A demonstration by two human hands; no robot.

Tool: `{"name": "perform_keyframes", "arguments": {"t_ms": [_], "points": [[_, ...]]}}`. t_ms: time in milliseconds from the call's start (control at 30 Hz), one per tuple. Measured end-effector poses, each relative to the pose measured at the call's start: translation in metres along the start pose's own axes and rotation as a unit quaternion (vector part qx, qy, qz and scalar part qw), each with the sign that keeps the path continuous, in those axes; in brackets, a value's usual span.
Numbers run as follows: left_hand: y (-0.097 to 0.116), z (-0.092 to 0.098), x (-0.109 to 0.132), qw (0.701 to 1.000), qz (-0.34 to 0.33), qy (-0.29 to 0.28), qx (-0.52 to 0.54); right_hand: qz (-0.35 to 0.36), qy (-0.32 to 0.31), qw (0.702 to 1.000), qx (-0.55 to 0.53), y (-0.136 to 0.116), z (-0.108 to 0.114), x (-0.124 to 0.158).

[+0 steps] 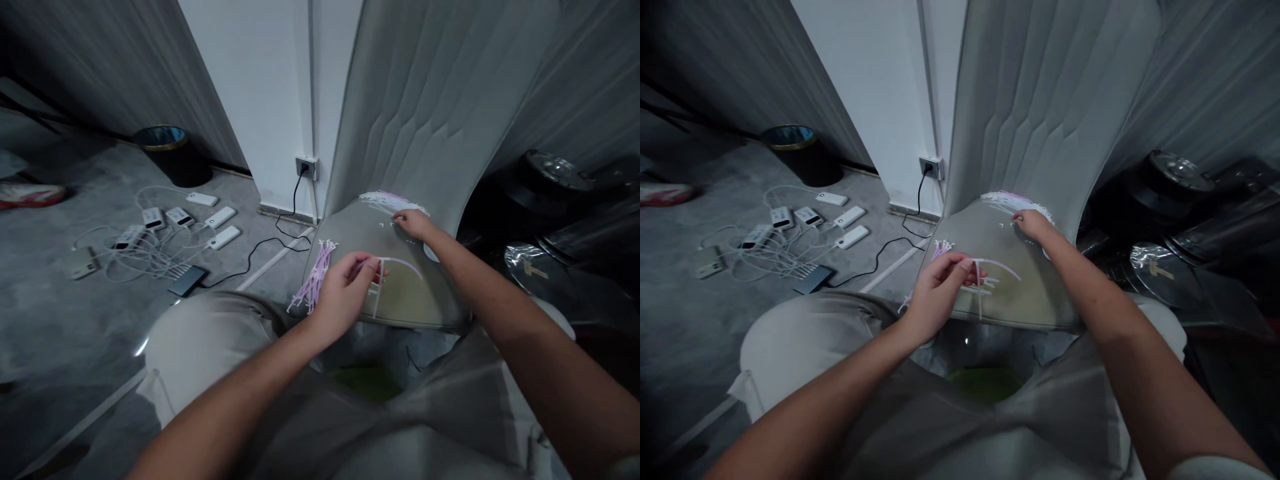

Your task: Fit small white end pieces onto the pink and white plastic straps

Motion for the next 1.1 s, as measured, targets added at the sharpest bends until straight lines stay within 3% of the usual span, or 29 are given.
{"name": "perform_keyframes", "arguments": {"t_ms": [167, 467, 1100], "points": [[-0.011, 0.005, -0.006, 1.000, 0.006, 0.015, -0.016, -0.005, 0.004, 0.999, 0.038, -0.014, -0.011, -0.011], [-0.013, 0.015, -0.006, 1.000, 0.003, 0.015, -0.003, -0.027, -0.005, 0.997, 0.069, -0.001, -0.010, -0.010], [-0.011, 0.021, -0.005, 1.000, 0.001, 0.017, 0.003, -0.044, 0.031, 0.998, 0.032, -0.008, -0.008, -0.019]]}}
Point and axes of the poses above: each hand's wrist, its own x-axis away from the middle knuckle, its own z-axis out of the back of the hand, y = z × x, the point moved 10 cm from there along -x, towards the middle knuckle, and after that the axes turned 1 degree about -y, right-handed, at the moved point
